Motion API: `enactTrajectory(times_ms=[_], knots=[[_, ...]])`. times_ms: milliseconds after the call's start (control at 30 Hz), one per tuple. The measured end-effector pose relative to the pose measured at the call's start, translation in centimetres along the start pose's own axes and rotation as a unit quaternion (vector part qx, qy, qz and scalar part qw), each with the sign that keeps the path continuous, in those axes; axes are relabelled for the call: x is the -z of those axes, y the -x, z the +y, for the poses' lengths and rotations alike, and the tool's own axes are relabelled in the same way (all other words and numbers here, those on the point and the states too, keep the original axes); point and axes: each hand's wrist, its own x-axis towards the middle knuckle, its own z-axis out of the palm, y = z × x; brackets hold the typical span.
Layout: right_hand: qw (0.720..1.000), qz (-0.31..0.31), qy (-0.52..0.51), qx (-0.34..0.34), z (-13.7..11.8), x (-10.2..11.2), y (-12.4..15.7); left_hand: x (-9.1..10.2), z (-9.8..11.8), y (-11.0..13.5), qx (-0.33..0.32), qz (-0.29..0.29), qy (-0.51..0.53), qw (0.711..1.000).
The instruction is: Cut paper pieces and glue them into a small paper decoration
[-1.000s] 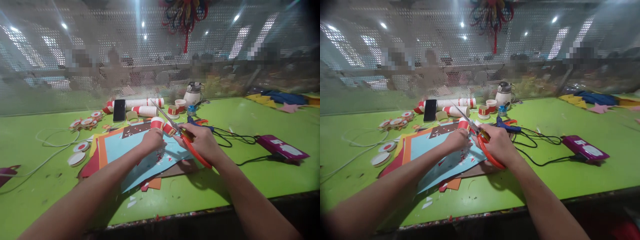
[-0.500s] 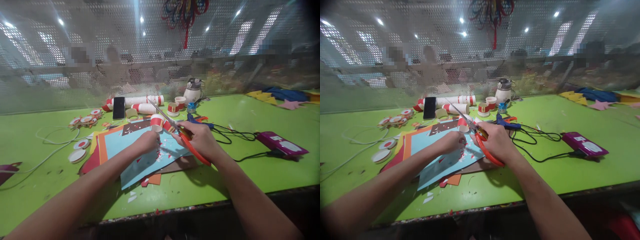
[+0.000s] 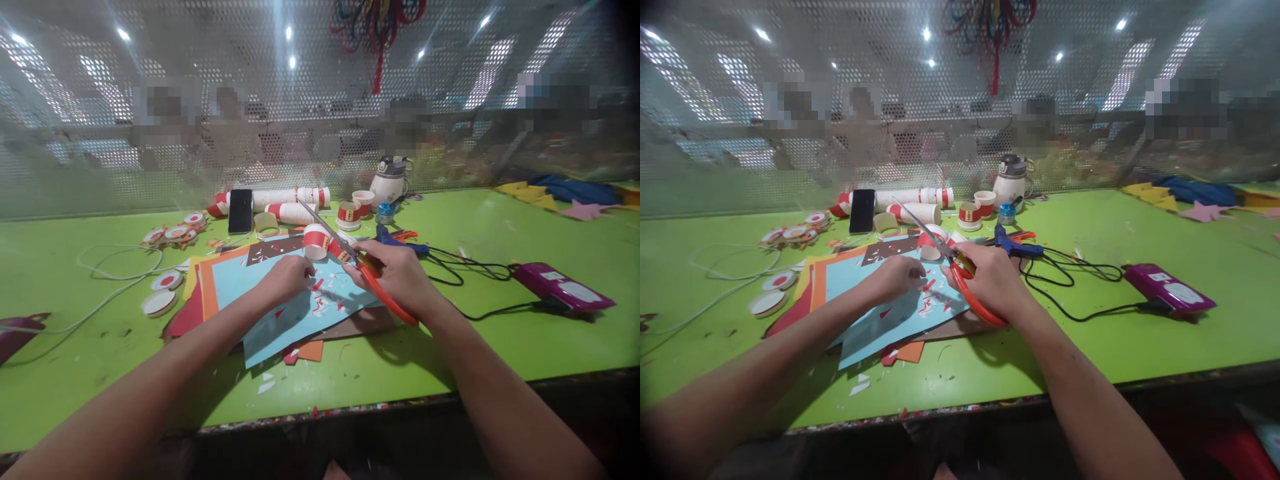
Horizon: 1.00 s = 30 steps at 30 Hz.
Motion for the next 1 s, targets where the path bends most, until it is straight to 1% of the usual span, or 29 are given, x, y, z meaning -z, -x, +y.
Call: enactTrajectory(times_ms=[200,400,633,833,1000], knots=[[1.0,-0.016,-0.006,0.004,0.0,-0.2,-0.1,-0.3,0.2,0.2,0.004,-0.03,-0.014,0.999],[1.0,-0.028,-0.004,0.005,-0.2,-0.2,-0.1,-0.9,0.6,0.1,0.006,-0.027,-0.008,1.0],[0.999,-0.039,-0.008,-0.003,-0.3,-0.2,0.0,-1.0,0.5,0.2,0.015,-0.037,0.017,0.999],[0.999,-0.049,-0.001,-0.002,-0.1,-0.5,0.1,-0.7,0.4,0.3,0.017,-0.028,0.071,0.997],[0.999,-0.046,0.003,-0.003,-0.1,-0.5,0.0,0.4,0.2,0.8,0.021,-0.028,0.148,0.988]])
